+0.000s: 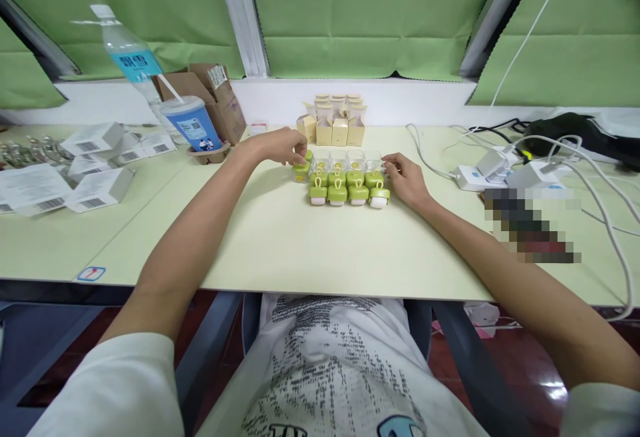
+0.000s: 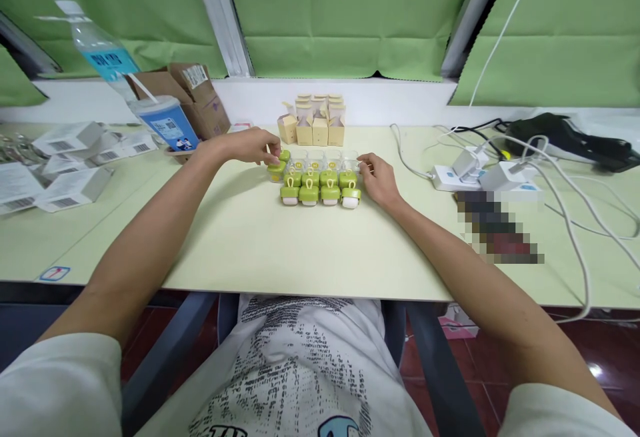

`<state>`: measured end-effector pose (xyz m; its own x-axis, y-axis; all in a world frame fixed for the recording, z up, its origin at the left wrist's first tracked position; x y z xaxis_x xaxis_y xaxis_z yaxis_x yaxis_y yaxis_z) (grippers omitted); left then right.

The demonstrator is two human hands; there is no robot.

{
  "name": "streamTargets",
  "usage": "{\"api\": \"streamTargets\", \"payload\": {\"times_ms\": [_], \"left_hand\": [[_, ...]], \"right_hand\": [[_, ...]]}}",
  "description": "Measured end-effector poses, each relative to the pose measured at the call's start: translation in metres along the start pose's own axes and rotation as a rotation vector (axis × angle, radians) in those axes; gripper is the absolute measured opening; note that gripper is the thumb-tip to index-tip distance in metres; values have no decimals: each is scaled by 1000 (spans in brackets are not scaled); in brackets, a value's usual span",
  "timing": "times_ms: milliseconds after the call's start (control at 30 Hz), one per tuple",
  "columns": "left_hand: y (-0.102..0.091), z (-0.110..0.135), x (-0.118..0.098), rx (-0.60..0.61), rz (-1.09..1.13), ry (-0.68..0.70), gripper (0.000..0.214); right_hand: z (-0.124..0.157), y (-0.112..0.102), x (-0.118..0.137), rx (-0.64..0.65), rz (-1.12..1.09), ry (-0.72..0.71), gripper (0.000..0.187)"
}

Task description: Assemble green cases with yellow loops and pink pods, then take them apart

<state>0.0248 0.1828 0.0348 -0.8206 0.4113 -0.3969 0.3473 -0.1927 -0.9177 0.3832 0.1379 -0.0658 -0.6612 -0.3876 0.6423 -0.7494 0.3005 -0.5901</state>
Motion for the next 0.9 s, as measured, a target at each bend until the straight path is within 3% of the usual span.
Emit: {"api": "streamTargets", "payload": {"times_ms": [233,467,900], "left_hand": [[6,-7,9,-6,55,-62,31],[13,-17,16,-78,-1,4,29],[12,-20,22,-91,-86,-49,32]], "right_hand": [[0,1,-2,1,-22,10,39],[0,2,-5,12,-21,-8,43],[-1,4,-7,14,26,-30,36]]}}
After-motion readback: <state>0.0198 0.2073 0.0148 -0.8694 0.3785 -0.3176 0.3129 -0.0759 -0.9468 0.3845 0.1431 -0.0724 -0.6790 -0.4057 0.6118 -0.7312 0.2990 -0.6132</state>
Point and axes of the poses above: each hand's wrist, its own z-axis away from the middle knuckle, its own y-axis out of the palm, x = y × z, the point moved 3 cm from there along -z, towards the middle knuckle, and after that the axes turned 3 degrees about z, right-handed, at the moved point
